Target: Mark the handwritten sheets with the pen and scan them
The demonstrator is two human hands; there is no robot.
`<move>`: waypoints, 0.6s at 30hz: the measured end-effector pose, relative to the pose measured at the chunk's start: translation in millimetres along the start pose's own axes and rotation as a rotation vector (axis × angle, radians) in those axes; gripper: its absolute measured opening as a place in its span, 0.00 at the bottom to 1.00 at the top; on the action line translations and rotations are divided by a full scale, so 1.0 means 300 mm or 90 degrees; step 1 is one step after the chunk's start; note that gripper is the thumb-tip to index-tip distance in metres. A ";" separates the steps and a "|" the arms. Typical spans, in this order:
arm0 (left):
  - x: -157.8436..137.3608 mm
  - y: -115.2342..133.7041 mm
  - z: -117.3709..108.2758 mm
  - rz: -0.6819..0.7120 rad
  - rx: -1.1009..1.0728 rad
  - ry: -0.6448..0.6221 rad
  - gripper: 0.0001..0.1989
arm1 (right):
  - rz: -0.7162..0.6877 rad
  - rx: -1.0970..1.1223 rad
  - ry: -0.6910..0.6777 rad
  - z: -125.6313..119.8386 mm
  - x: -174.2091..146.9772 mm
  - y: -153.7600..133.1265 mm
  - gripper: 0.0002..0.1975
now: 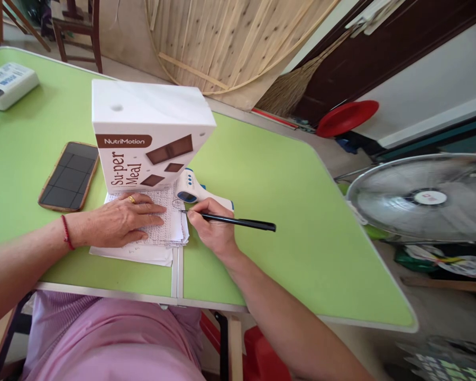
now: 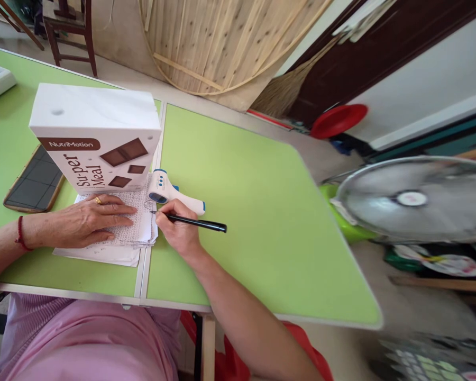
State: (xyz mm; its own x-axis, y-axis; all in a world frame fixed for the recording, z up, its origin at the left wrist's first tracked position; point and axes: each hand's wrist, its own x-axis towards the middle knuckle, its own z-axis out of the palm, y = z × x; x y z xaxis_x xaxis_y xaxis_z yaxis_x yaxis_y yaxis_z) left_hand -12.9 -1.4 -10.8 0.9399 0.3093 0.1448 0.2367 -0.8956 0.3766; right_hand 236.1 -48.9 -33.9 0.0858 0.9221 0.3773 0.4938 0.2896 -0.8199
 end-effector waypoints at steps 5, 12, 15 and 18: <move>0.001 -0.002 0.004 -0.001 -0.001 -0.001 0.18 | 0.006 0.006 -0.007 0.003 0.001 -0.001 0.05; -0.002 -0.004 0.002 -0.001 -0.006 0.006 0.18 | 0.012 0.002 -0.010 0.007 0.001 0.003 0.05; -0.003 -0.005 0.003 -0.001 -0.010 0.012 0.18 | 0.006 0.006 -0.013 0.006 0.002 0.001 0.05; -0.004 -0.007 0.004 0.001 -0.012 0.011 0.18 | 0.008 0.006 -0.013 0.005 0.003 -0.001 0.05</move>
State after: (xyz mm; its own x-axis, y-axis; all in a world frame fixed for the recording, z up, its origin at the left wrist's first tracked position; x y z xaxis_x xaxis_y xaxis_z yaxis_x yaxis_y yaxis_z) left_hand -14.1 -0.4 -12.9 0.9357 0.3140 0.1608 0.2309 -0.8898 0.3936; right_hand 234.8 -47.9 -33.8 0.0738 0.9308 0.3580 0.4844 0.2804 -0.8287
